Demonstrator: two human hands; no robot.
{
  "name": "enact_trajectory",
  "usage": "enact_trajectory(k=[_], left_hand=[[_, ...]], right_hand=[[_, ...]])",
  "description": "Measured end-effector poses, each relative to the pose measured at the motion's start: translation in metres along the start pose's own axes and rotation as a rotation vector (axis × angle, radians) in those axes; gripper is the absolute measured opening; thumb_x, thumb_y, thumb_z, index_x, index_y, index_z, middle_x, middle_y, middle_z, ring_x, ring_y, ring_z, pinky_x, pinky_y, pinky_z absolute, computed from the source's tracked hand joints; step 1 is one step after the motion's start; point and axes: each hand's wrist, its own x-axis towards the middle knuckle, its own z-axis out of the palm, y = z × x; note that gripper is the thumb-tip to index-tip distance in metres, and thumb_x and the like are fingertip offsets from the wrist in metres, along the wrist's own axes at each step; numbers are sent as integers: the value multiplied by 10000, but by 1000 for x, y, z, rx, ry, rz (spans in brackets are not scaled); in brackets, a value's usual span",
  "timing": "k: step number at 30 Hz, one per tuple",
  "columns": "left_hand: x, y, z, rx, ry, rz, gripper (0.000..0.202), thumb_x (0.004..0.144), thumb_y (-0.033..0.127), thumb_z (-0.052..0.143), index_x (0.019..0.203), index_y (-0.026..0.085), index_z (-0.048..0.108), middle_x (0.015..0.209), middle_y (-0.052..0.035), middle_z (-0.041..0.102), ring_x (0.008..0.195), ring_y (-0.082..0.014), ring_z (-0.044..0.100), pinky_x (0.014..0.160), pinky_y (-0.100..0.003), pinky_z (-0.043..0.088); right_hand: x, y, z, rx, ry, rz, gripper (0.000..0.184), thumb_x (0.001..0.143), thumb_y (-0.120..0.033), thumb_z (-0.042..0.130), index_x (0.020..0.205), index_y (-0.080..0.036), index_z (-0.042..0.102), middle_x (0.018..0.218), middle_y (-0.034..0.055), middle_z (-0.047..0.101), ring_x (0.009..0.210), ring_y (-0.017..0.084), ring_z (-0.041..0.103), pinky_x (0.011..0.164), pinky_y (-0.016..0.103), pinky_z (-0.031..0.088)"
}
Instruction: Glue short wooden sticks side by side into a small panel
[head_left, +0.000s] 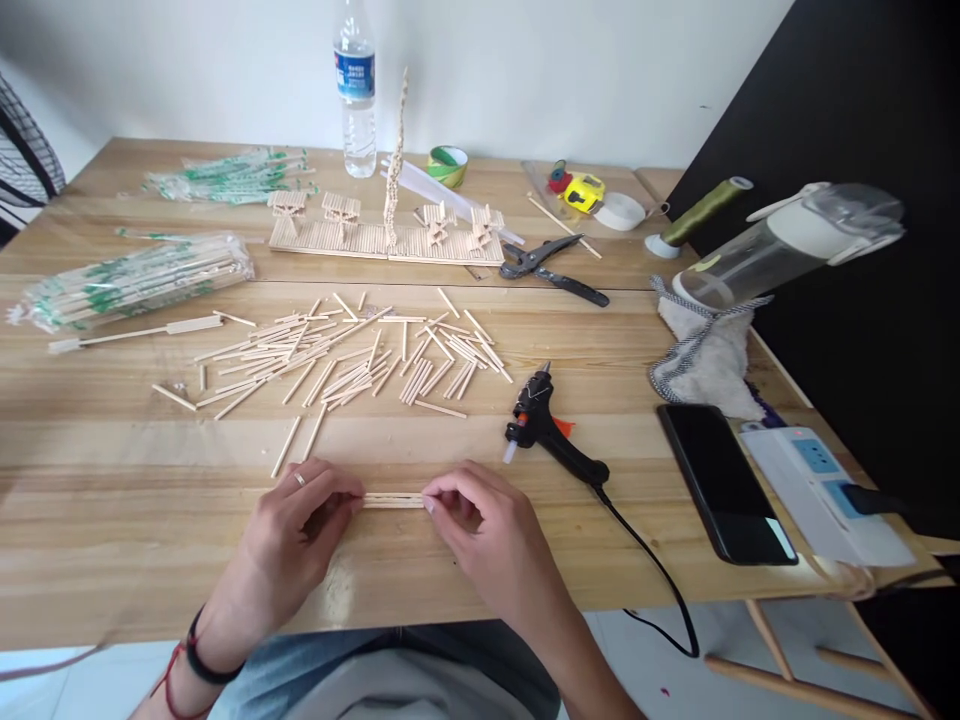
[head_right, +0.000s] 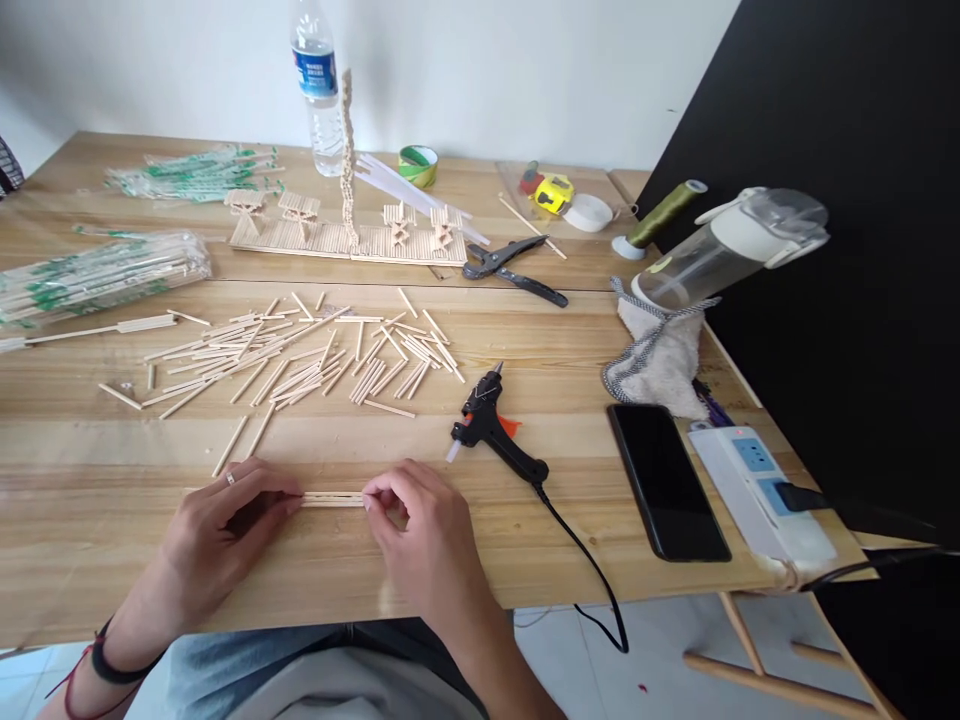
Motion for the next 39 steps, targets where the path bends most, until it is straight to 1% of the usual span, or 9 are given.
enact_trajectory(k=[5, 8, 12, 17, 21, 28, 34, 36, 39], left_hand=[[0, 1, -5, 3, -27, 19, 163, 1022, 129, 626, 980, 243, 734, 856, 16, 737, 776, -149, 704, 704, -238, 527], [-2, 1, -4, 0, -41, 19, 136, 1021, 138, 650, 1001, 244, 732, 882, 13, 748, 816, -154, 708, 733, -237, 536], [-4, 2, -2, 0, -27, 31, 129, 1024, 140, 651, 1010, 244, 726, 899, 2, 758, 848, -176, 700, 779, -266, 543], [-1, 4, -1, 22, -54, 10, 176, 1026, 132, 606, 944, 242, 715, 820, 7, 712, 773, -182, 653, 741, -294, 495], [1, 4, 0, 39, -80, 2, 215, 1033, 125, 560, 903, 240, 687, 811, 9, 702, 763, -187, 632, 747, -311, 457], [4, 3, 0, 48, -93, 22, 259, 1031, 84, 526, 872, 240, 658, 800, 27, 682, 745, -173, 617, 764, -308, 427], [7, -2, -4, 46, -103, 50, 168, 1013, 123, 605, 930, 239, 694, 794, 28, 685, 722, -172, 621, 715, -296, 450], [5, -4, -4, 45, -107, 54, 173, 1026, 126, 594, 962, 242, 706, 819, 24, 685, 731, -171, 617, 725, -296, 454], [0, -7, -3, 32, -110, 62, 177, 1043, 127, 582, 1002, 245, 708, 909, 8, 713, 797, -178, 632, 777, -299, 459]], right_hand=[[-1, 1, 1, 3, 9, -4, 219, 958, -40, 656, 860, -233, 686, 850, 20, 739, 773, 196, 690, 679, 296, 525], [-1, 1, 1, -3, 7, -12, 232, 948, -25, 656, 855, -235, 686, 840, 16, 734, 768, 195, 689, 672, 294, 525], [0, 0, 0, -10, 2, -14, 238, 950, -23, 656, 849, -237, 685, 833, 16, 734, 757, 192, 690, 642, 280, 524], [1, 1, -1, -16, -15, -24, 237, 956, -25, 657, 852, -236, 688, 851, 22, 750, 746, 184, 706, 643, 266, 537], [1, 2, -2, -36, -31, -43, 246, 950, -11, 644, 855, -233, 691, 842, 24, 746, 717, 177, 706, 651, 259, 534], [-1, 4, 0, -70, -43, -74, 238, 970, -46, 598, 865, -236, 695, 813, 26, 735, 660, 171, 671, 616, 266, 482], [2, 7, -2, -13, -49, -71, 214, 994, -67, 616, 882, -223, 711, 811, 14, 719, 651, 164, 655, 607, 268, 500], [1, 8, -3, 9, -49, -85, 221, 1010, -64, 609, 906, -222, 723, 835, 12, 727, 688, 165, 680, 637, 265, 523], [-5, 8, -4, 27, -35, -99, 215, 1044, -77, 596, 977, -225, 737, 915, 22, 751, 825, 179, 741, 745, 267, 573]])
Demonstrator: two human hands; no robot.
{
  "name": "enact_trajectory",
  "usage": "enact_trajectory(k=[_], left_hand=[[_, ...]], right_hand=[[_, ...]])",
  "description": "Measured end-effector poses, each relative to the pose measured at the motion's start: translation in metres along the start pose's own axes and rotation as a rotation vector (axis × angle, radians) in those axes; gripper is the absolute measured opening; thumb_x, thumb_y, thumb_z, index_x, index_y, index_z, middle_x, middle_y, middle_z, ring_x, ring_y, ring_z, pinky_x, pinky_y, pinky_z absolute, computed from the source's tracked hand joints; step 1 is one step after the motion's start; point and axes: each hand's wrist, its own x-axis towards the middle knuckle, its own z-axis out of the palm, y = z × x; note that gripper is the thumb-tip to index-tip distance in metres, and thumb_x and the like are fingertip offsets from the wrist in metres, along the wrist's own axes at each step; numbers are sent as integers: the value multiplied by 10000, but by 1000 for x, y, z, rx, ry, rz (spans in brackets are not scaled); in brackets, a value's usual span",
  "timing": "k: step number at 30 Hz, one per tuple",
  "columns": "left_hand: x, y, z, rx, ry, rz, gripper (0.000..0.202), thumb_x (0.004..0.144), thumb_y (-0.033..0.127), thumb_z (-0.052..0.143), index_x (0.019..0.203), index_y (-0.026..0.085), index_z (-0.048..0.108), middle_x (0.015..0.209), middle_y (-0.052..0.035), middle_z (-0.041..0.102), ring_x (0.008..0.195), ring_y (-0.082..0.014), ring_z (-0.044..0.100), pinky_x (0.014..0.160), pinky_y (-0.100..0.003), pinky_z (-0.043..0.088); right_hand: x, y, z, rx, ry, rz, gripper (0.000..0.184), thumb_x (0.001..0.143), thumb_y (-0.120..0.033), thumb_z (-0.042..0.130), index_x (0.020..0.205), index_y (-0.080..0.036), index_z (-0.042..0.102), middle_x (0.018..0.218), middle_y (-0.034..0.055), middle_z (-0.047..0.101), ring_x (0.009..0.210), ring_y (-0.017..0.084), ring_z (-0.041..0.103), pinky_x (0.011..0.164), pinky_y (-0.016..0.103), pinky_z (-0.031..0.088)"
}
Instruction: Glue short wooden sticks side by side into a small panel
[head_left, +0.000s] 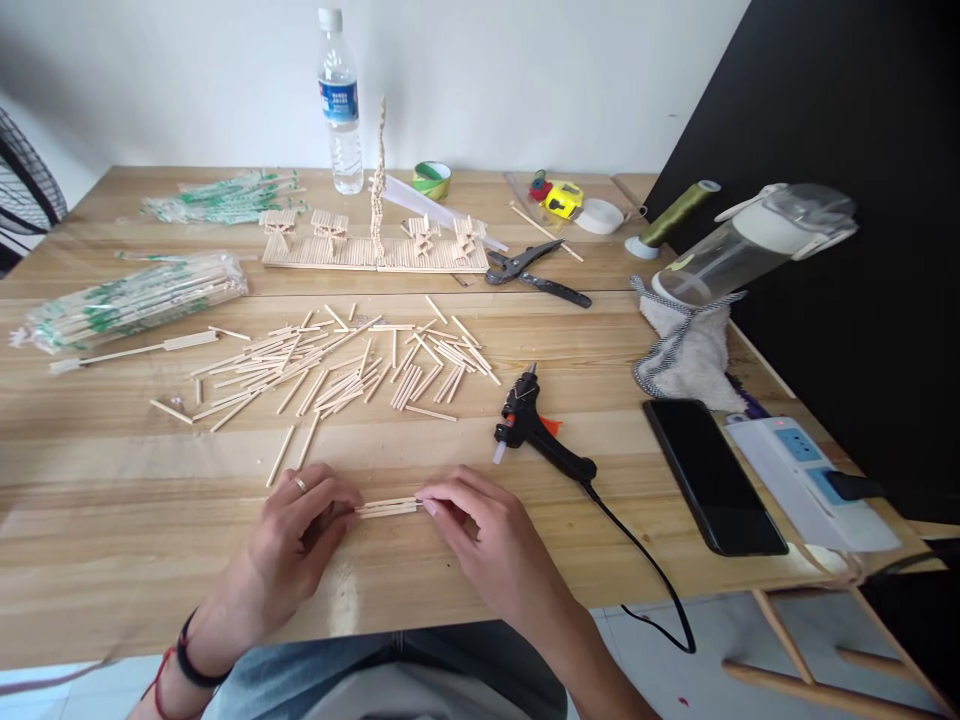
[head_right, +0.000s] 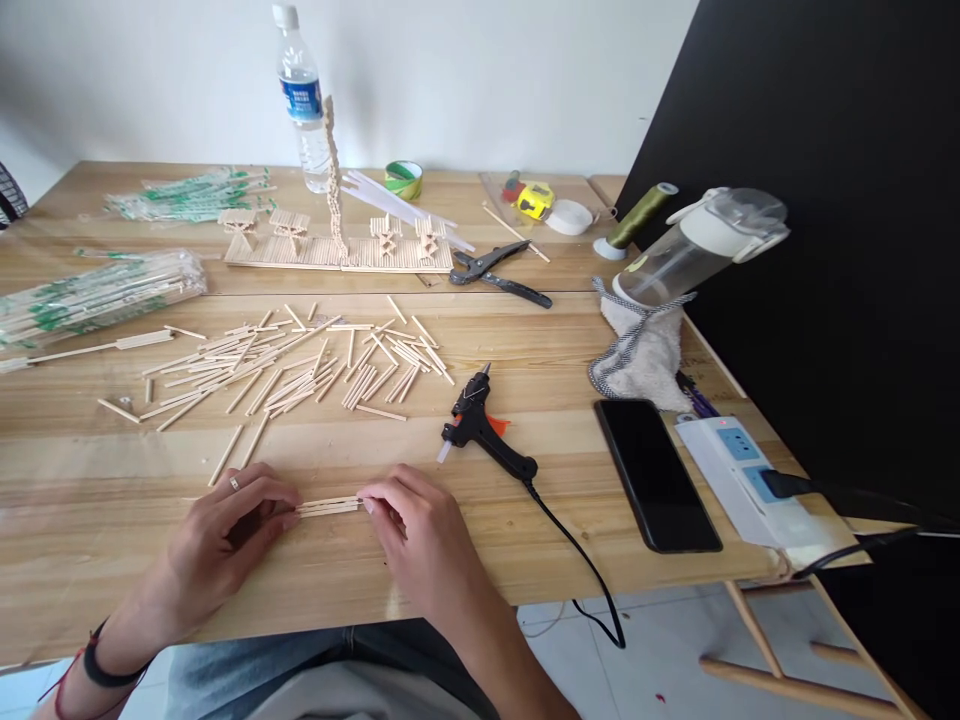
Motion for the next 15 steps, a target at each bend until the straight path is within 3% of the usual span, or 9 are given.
enact_trajectory(k=[3, 6, 15], left_hand=[[-3, -3, 1, -27, -24, 10, 164, 1055, 133, 583, 1043, 249, 699, 996, -1, 735, 881, -186, 650, 841, -302, 458], [-5, -5, 2, -49, -37, 8, 162, 1064, 133, 583, 1068, 256, 687, 1025, 2, 736, 931, -192, 650, 883, -304, 447], [-5, -8, 4, -56, 0, -1, 161, 1052, 130, 585, 1037, 254, 686, 938, 12, 688, 820, -182, 608, 799, -291, 453]], right_hand=[[-8, -2, 3, -30, 27, 13, 173, 1018, -65, 648, 1044, -217, 728, 981, 42, 750, 889, 205, 751, 801, 296, 597], [-12, -3, 8, -83, 35, 22, 257, 931, 3, 723, 1071, -212, 715, 973, 43, 739, 868, 226, 741, 780, 323, 599], [0, -3, 12, -176, 24, -15, 254, 926, 16, 734, 932, -232, 683, 915, 12, 738, 800, 210, 734, 696, 298, 553]])
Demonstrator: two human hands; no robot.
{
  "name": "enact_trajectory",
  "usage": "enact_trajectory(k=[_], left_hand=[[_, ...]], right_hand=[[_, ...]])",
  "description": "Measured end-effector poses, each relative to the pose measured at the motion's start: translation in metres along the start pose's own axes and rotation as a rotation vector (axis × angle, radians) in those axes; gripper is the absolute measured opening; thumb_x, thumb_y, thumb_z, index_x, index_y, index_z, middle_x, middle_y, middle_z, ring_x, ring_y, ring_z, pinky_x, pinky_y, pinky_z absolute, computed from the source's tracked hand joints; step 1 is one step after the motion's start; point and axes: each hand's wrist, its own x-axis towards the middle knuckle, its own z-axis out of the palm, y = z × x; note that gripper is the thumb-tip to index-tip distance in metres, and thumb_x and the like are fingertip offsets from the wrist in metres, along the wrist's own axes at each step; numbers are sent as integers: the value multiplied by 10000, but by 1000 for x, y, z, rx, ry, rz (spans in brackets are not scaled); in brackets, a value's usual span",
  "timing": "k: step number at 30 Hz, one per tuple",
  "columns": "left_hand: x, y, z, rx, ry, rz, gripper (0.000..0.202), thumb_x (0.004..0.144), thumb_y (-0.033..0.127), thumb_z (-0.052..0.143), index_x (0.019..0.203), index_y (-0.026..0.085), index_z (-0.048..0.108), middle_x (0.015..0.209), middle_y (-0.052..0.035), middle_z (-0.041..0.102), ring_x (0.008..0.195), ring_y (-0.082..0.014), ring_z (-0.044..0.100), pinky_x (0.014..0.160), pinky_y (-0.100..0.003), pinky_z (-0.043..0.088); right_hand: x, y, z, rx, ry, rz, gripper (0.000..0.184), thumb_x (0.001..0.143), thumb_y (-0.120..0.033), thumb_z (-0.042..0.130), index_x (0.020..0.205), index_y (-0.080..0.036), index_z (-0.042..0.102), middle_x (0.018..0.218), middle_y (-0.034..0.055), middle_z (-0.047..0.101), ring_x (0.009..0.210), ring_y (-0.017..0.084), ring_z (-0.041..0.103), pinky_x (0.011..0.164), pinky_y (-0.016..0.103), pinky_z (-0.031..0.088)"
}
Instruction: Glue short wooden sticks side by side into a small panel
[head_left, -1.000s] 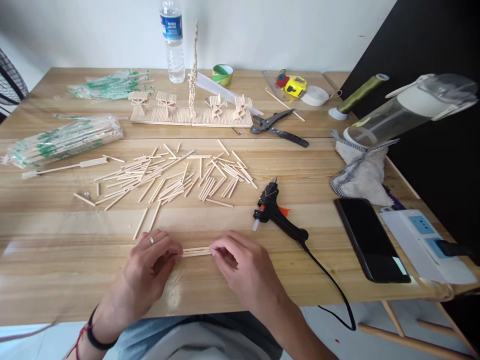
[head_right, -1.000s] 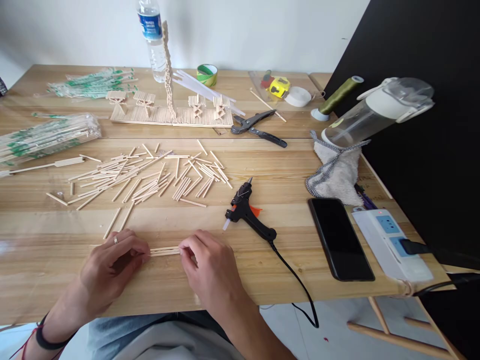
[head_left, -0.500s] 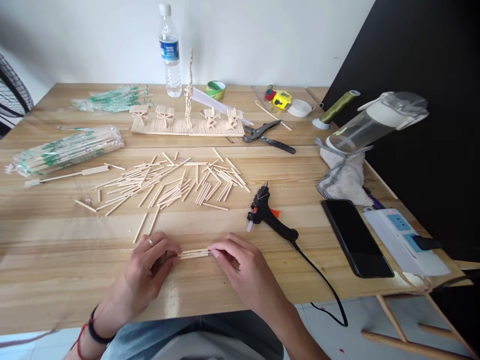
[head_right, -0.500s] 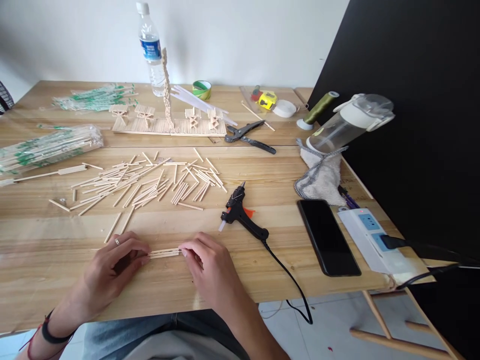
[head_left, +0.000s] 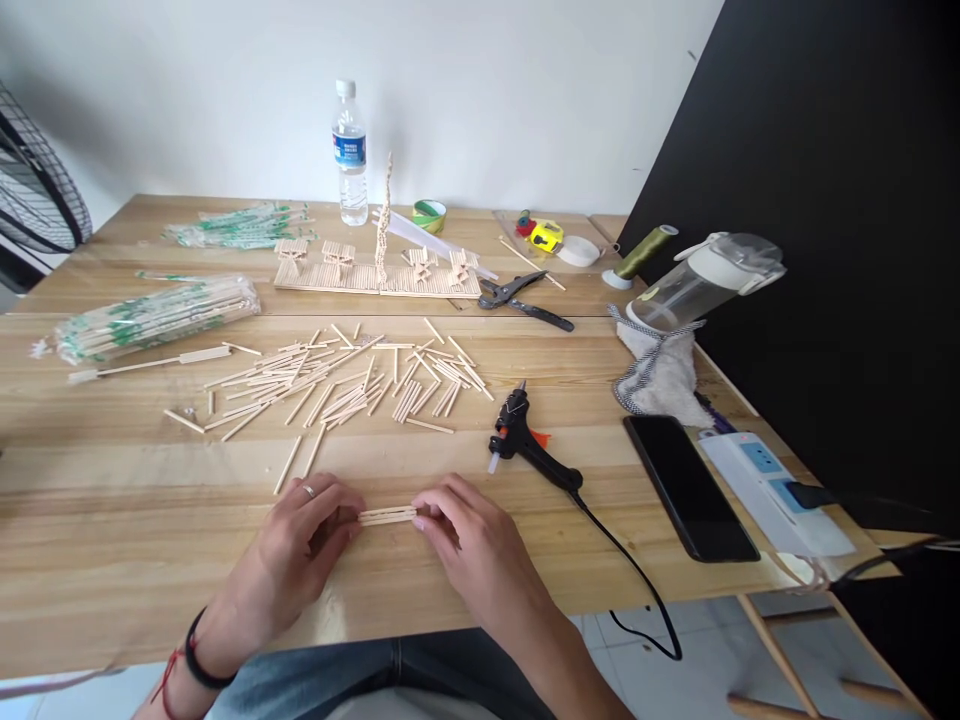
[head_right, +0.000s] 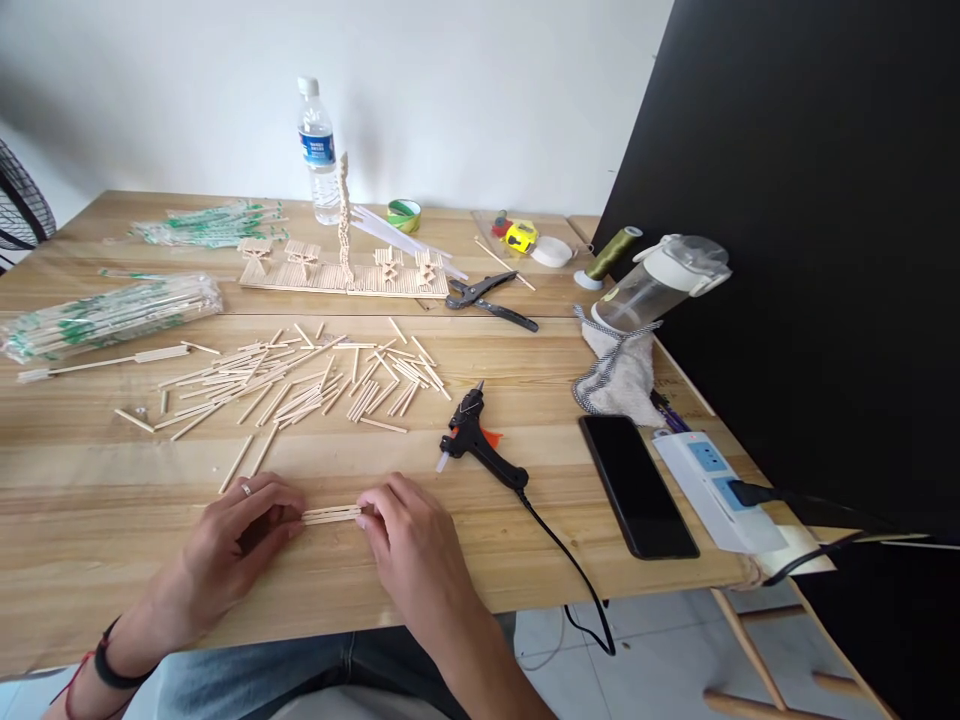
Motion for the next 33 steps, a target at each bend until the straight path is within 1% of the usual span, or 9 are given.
enact_trajectory(k=[5, 8, 13, 16, 18, 21, 24, 28, 33], left_hand=[[-1, -1, -4, -29, -33, -26, 187, 1061, 124, 574, 1060, 274, 684, 963, 19, 696, 880, -182, 614, 798, -271, 467], [-4, -1, -4, -45, -32, -37, 165, 1078, 151, 572, 1072, 275, 680, 989, 20, 707, 903, -176, 628, 828, -266, 486], [-6, 3, -5, -79, 33, -9, 141, 1094, 174, 564, 1086, 257, 678, 1003, 7, 718, 910, -153, 676, 821, -238, 529], [-5, 7, -10, -89, 88, 8, 150, 1080, 143, 556, 1084, 245, 666, 970, 6, 715, 855, -134, 696, 763, -213, 538], [-6, 9, -14, -90, 121, 14, 159, 1074, 131, 544, 1075, 240, 661, 950, 5, 710, 824, -129, 698, 733, -205, 539], [-9, 9, -21, -97, 137, 13, 165, 1080, 137, 521, 1061, 235, 653, 928, 2, 698, 812, -131, 696, 730, -207, 548], [-15, 7, -26, -105, 147, -3, 162, 1093, 154, 512, 1062, 239, 646, 943, 0, 693, 832, -135, 696, 756, -219, 550], [-20, 3, -33, -101, 166, -28, 148, 1096, 168, 529, 1050, 242, 650, 957, 1, 693, 852, -138, 687, 776, -229, 543], [-17, 2, -41, -65, 238, 2, 135, 1063, 150, 572, 1030, 238, 669, 926, 9, 706, 832, -143, 686, 767, -233, 544]], right_hand=[[-6, 2, 10, -32, 89, 10, 236, 950, -10, 690, 937, -243, 659, 909, 11, 717, 808, 218, 723, 712, 316, 556], [-12, -3, 18, -57, 155, 25, 204, 979, -70, 664, 1089, -242, 652, 974, 38, 714, 880, 251, 715, 778, 367, 583], [-22, -23, 34, -153, 201, 69, 431, 1020, -345, 725, 1393, -200, 565, 1119, 127, 710, 996, 348, 671, 886, 542, 581], [-26, -34, 48, -268, 257, 84, 561, 1052, -485, 661, 1506, -201, 495, 1250, 175, 703, 1087, 387, 644, 925, 595, 554], [-26, -38, 56, -297, 273, 87, 598, 1063, -519, 628, 1537, -189, 471, 1298, 197, 688, 1128, 402, 630, 935, 615, 539], [-23, -39, 62, -303, 277, 84, 618, 1060, -511, 639, 1552, -185, 458, 1355, 211, 668, 1168, 406, 622, 949, 618, 528], [-17, -34, 61, -294, 275, 53, 611, 1036, -423, 698, 1549, -202, 451, 1363, 194, 675, 1195, 394, 626, 970, 598, 531], [-6, -27, 55, -248, 237, -13, 601, 971, -278, 763, 1494, -226, 472, 1330, 159, 697, 1209, 370, 637, 1009, 583, 538], [5, -26, 47, -195, 214, -54, 577, 886, -195, 756, 1408, -231, 512, 1247, 126, 707, 1138, 343, 664, 987, 553, 574]])
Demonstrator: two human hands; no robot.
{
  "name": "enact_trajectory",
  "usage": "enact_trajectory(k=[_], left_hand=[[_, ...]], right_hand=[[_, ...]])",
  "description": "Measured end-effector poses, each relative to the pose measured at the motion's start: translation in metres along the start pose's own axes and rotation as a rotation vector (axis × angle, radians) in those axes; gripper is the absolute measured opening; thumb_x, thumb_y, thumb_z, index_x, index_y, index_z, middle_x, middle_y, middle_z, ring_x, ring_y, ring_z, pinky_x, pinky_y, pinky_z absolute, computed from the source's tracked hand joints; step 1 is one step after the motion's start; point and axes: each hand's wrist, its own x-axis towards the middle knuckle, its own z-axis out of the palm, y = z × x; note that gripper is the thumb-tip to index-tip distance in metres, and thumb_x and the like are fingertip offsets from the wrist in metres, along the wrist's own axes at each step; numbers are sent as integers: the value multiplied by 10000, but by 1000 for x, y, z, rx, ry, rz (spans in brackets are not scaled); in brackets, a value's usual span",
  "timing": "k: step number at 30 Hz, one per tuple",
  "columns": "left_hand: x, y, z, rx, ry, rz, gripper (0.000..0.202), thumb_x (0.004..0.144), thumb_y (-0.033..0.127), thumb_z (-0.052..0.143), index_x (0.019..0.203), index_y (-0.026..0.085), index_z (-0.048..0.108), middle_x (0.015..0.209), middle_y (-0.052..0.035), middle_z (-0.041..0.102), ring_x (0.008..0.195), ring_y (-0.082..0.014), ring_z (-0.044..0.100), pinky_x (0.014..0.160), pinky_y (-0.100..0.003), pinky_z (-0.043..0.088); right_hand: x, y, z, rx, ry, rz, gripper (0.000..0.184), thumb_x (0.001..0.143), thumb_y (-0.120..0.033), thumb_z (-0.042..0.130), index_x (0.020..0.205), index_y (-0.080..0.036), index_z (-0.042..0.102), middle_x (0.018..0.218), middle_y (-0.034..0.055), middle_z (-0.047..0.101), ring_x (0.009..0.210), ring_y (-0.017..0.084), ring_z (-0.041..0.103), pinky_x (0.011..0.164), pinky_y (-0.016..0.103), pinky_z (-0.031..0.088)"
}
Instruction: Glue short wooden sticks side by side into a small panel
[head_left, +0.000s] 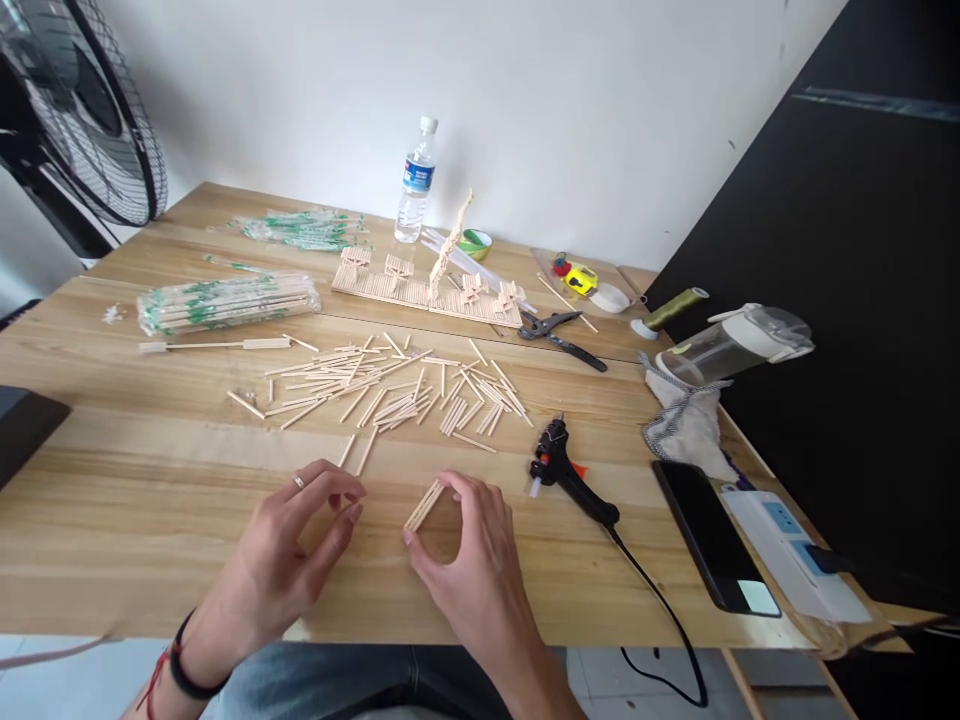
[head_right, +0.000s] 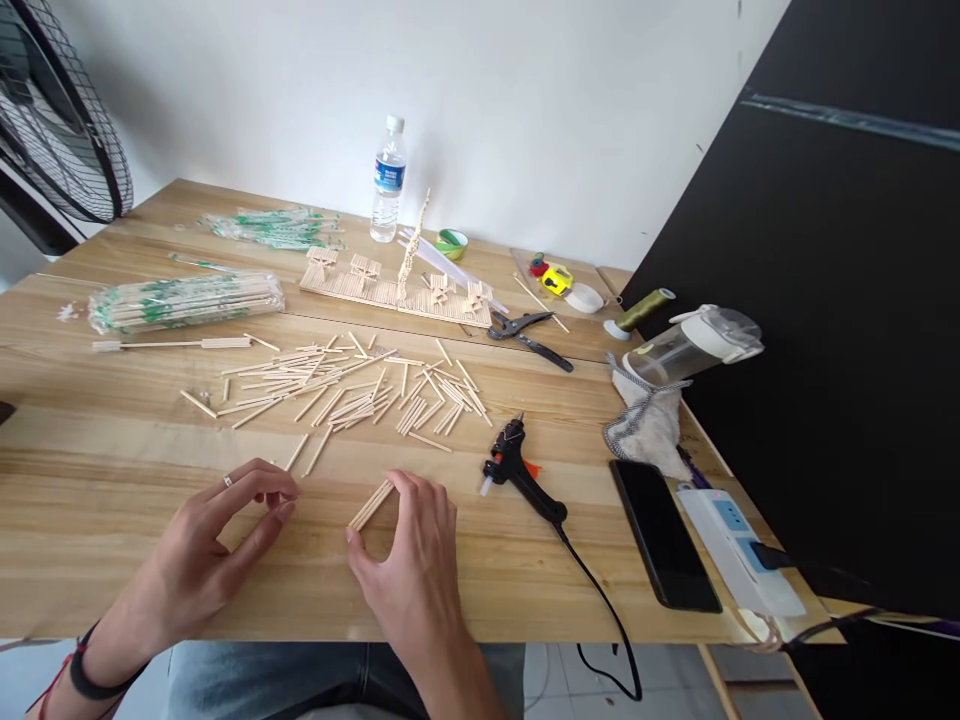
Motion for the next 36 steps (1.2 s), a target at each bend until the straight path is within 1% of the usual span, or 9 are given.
enact_trajectory(k=[5, 9, 11, 14, 18, 25, 30, 33, 36], left_hand=[[19, 7, -7, 17, 12, 10, 120, 1057, 167, 581, 1023, 233, 675, 932, -4, 725, 805, -158, 686, 739, -259, 551], [52, 5, -10, 33, -3, 43, 117, 1065, 189, 556, 1036, 222, 665, 948, -26, 717, 818, -173, 664, 769, -293, 547], [72, -1, -9, 50, -28, 52, 128, 1077, 201, 529, 1044, 215, 652, 976, -35, 706, 847, -174, 656, 809, -307, 539], [98, -17, -8, 99, -42, 88, 138, 1066, 197, 513, 1030, 211, 645, 964, -27, 696, 822, -166, 645, 784, -301, 527], [118, -37, -11, 157, -72, 135, 152, 1053, 197, 517, 1016, 209, 664, 909, -20, 694, 805, -174, 651, 730, -292, 515], [110, -46, -6, 122, -147, 163, 166, 1067, 151, 505, 1064, 219, 657, 1001, -33, 728, 873, -170, 700, 782, -281, 573], [95, -39, -1, 42, -211, 130, 309, 1044, 107, 568, 1297, 275, 626, 1260, -70, 735, 1185, -211, 727, 1000, -322, 616], [90, -39, -4, 8, -260, 102, 498, 995, 128, 669, 1444, 318, 570, 1409, -83, 711, 1334, -252, 689, 1117, -376, 609], [90, -40, -10, -27, -311, 81, 675, 959, 136, 726, 1553, 354, 492, 1521, -94, 662, 1429, -278, 641, 1193, -433, 582]], right_hand=[[21, 1, -14, 68, -18, -52, 569, 856, -180, 743, 1371, -243, 510, 1213, 112, 684, 1135, 328, 674, 987, 522, 597], [54, 2, -24, 112, -55, -153, 563, 855, -188, 757, 1352, -251, 502, 1246, 111, 677, 1180, 322, 668, 1019, 505, 594], [74, 2, -24, 134, -64, -200, 562, 832, -175, 770, 1324, -247, 508, 1237, 106, 678, 1156, 314, 670, 1013, 497, 598], [100, 1, -23, 171, -64, -249, 552, 807, -158, 785, 1284, -245, 521, 1194, 90, 682, 1121, 302, 680, 977, 475, 617], [117, 5, -18, 221, -43, -282, 579, 762, -112, 793, 1247, -255, 511, 1156, 72, 674, 1052, 278, 694, 918, 443, 638], [111, 16, -12, 286, -57, -275, 632, 686, -74, 792, 1181, -288, 463, 1166, 60, 670, 1100, 287, 687, 941, 445, 633], [106, 17, -11, 359, -107, -213, 601, 710, -73, 786, 1167, -301, 469, 1194, 68, 684, 1135, 299, 712, 971, 453, 643], [105, 21, -9, 380, -131, -245, 618, 782, -103, 806, 1279, -293, 493, 1236, 90, 704, 1192, 316, 709, 1014, 486, 637], [104, 25, -7, 348, -137, -349, 631, 925, -194, 823, 1445, -267, 473, 1285, 119, 727, 1218, 316, 710, 1043, 510, 621]])
